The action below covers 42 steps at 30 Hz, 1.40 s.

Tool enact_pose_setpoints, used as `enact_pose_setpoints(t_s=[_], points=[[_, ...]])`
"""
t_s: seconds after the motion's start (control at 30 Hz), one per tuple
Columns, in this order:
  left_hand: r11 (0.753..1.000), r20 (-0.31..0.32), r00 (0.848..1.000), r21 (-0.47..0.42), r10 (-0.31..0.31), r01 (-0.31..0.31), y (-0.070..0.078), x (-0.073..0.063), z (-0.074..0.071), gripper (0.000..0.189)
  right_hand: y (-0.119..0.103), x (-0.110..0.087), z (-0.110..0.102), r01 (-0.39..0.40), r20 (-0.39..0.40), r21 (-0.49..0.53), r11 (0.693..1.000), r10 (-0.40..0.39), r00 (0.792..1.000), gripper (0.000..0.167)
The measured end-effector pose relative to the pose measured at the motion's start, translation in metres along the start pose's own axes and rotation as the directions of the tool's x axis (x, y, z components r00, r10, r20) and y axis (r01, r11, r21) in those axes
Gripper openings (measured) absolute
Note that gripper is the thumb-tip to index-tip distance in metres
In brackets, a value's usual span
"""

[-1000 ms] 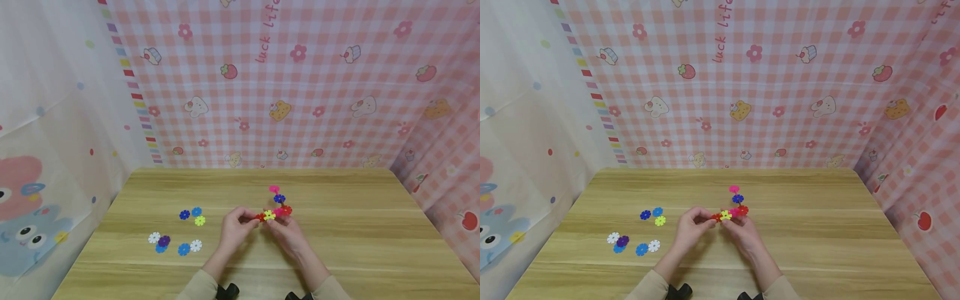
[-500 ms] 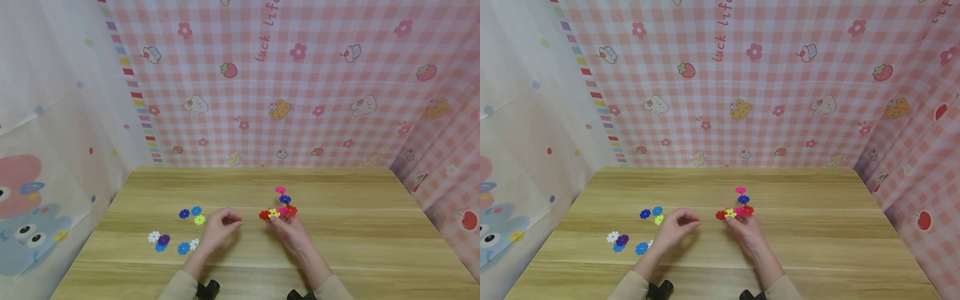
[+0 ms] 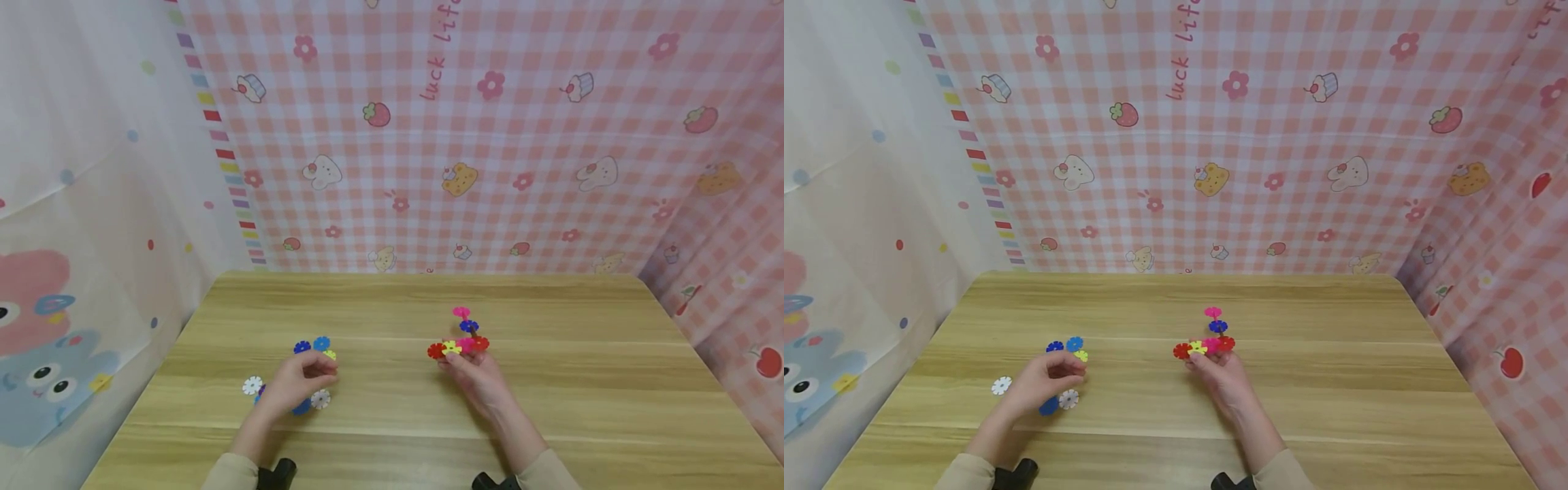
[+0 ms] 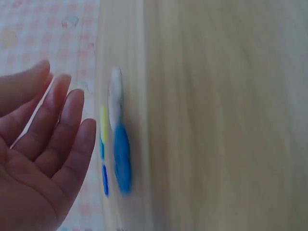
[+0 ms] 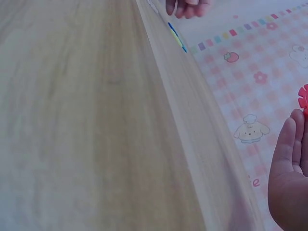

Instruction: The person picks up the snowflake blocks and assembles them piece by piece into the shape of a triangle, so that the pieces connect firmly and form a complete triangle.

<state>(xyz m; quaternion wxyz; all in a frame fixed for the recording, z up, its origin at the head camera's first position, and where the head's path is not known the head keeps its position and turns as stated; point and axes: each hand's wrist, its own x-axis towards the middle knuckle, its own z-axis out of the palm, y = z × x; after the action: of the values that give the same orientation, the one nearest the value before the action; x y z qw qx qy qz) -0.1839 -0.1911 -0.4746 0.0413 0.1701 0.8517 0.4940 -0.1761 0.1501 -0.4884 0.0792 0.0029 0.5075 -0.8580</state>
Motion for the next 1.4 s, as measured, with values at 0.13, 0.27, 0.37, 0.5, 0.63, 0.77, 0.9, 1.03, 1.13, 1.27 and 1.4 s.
enact_pose_setpoints(t_s=[0.13,0.27,0.37,0.5,0.63,0.77,0.9,1.03,1.13,1.27,1.4], points=[[0.999,0.045,0.999,0.045,0.009,-0.011,-0.008,-0.007,-0.012,0.023,-0.001,0.0,0.0,-0.008,-0.012,0.008,1.0,0.008,1.0,0.019],[0.994,0.111,0.994,0.1,0.027,-0.038,-0.015,-0.009,-0.019,0.03,-0.002,-0.001,-0.001,-0.006,-0.011,0.015,1.0,0.006,1.0,0.019],[0.992,0.165,0.985,0.103,0.05,-0.067,-0.019,-0.009,-0.022,0.034,-0.002,-0.001,-0.002,0.002,-0.006,0.019,1.0,-0.002,1.0,0.019],[0.988,0.217,0.974,0.126,0.062,-0.091,-0.025,-0.008,-0.024,0.038,-0.002,-0.001,-0.002,0.01,0.003,0.021,1.0,-0.01,1.0,0.019],[0.98,0.245,0.967,0.159,0.076,-0.117,-0.028,-0.006,-0.026,0.037,-0.003,-0.001,-0.003,0.005,0.002,0.024,1.0,-0.005,1.0,0.019],[0.972,0.259,0.962,0.186,0.09,-0.141,-0.028,-0.005,-0.027,0.035,-0.003,-0.001,-0.004,0.003,0.009,0.019,1.0,-0.003,1.0,0.019],[0.97,0.266,0.961,0.204,0.078,-0.135,-0.028,-0.003,-0.026,0.032,-0.003,-0.001,-0.004,0.005,0.022,0.02,1.0,-0.005,1.0,0.018],[0.968,0.275,0.958,0.21,0.074,-0.135,-0.029,-0.001,-0.026,0.029,-0.004,-0.001,-0.003,0.003,0.021,0.026,1.0,-0.003,1.0,0.018],[0.967,0.283,0.955,0.206,0.087,-0.149,-0.03,0.0,-0.026,0.027,-0.004,-0.001,-0.002,0.001,0.016,0.028,1.0,-0.001,1.0,0.019],[0.965,0.278,0.955,0.207,0.102,-0.163,-0.032,-0.001,-0.026,0.027,-0.004,-0.002,-0.003,0.004,0.019,0.023,1.0,-0.004,1.0,0.019],[0.961,0.266,0.957,0.213,0.114,-0.174,-0.034,0.0,-0.026,0.028,-0.004,-0.002,-0.003,0.006,0.025,0.02,1.0,-0.006,1.0,0.019]])
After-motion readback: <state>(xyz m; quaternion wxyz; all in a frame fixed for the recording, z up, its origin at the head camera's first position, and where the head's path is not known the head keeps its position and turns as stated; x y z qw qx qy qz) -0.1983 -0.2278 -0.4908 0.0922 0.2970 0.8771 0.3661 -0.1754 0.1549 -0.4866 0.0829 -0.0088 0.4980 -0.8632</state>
